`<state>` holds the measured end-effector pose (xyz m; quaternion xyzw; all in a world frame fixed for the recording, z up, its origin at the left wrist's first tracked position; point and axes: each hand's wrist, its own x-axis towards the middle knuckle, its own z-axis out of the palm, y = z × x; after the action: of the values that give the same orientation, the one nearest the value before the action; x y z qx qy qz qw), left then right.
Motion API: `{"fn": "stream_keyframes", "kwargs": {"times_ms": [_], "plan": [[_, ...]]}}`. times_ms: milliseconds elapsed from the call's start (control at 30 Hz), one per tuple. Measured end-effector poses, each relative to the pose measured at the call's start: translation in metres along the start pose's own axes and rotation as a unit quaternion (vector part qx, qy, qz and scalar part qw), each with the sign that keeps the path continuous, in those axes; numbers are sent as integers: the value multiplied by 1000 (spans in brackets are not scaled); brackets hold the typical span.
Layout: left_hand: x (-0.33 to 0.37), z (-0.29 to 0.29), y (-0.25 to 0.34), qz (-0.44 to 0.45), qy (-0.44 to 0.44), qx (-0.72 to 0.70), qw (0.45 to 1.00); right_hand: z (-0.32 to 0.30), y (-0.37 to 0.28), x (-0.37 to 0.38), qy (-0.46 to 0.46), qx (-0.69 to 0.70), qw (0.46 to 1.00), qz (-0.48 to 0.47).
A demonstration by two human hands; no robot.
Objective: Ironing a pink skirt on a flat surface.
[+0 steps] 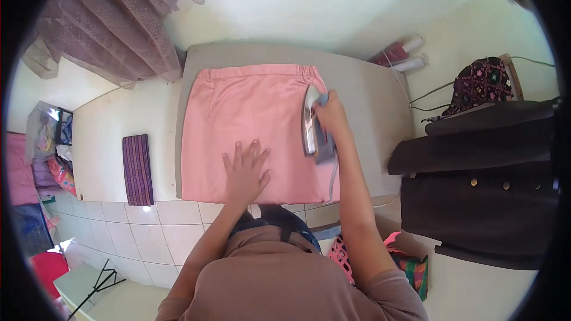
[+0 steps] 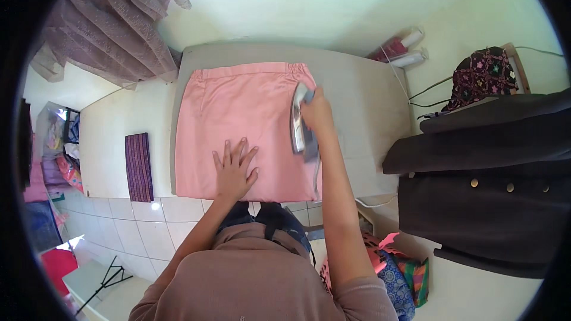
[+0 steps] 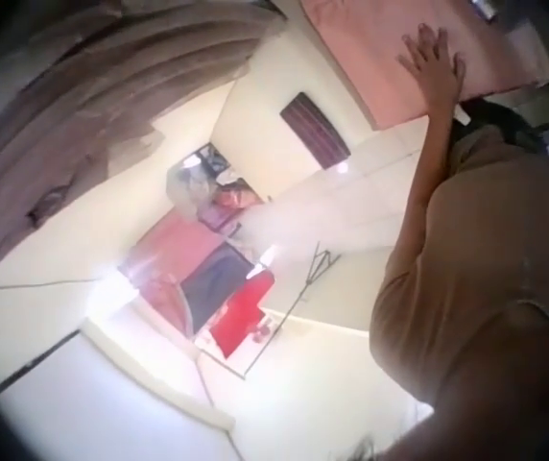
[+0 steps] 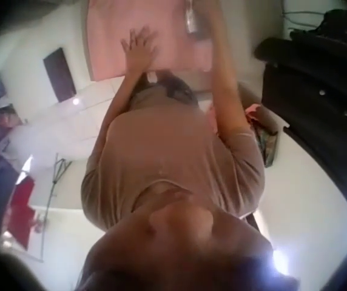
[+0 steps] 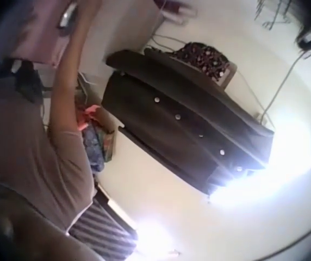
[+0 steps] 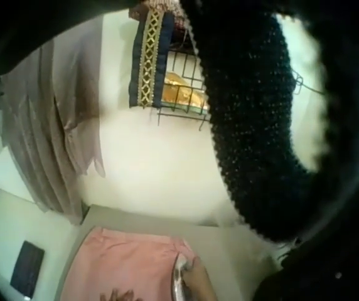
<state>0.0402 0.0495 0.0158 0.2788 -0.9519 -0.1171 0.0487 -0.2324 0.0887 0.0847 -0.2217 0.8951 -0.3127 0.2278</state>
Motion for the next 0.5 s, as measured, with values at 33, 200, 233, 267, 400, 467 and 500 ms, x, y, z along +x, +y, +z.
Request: {"fn": "stream_keyframes", "kwargs": {"times_ms": [33, 200, 233, 267, 400, 467, 500], "plan": [[-2, 1, -3, 2, 8, 4, 1000, 3, -2, -25, -23, -10, 1000, 17], [-7, 0, -6, -10, 22, -2, 1000, 28, 32, -147, -92, -34, 995, -23], [-7, 2, -6, -10, 19, -12, 1000, 32, 31, -151, -93, -39, 995, -28], [-7, 3, -6, -8, 14, -21, 1000, 36, 30, -154, -79, -33, 995, -41], [-9, 4, -9, -12, 17, -21, 1000, 49, 10, -103, -64, -18, 995, -78], [-8, 4, -8, -15, 9, -10, 1000, 55, -8, -62, 3, -42, 989, -141], [-6, 3, -7, -13, 8, -7, 1000, 60, -10, -36, 19, -53, 987, -152]]}}
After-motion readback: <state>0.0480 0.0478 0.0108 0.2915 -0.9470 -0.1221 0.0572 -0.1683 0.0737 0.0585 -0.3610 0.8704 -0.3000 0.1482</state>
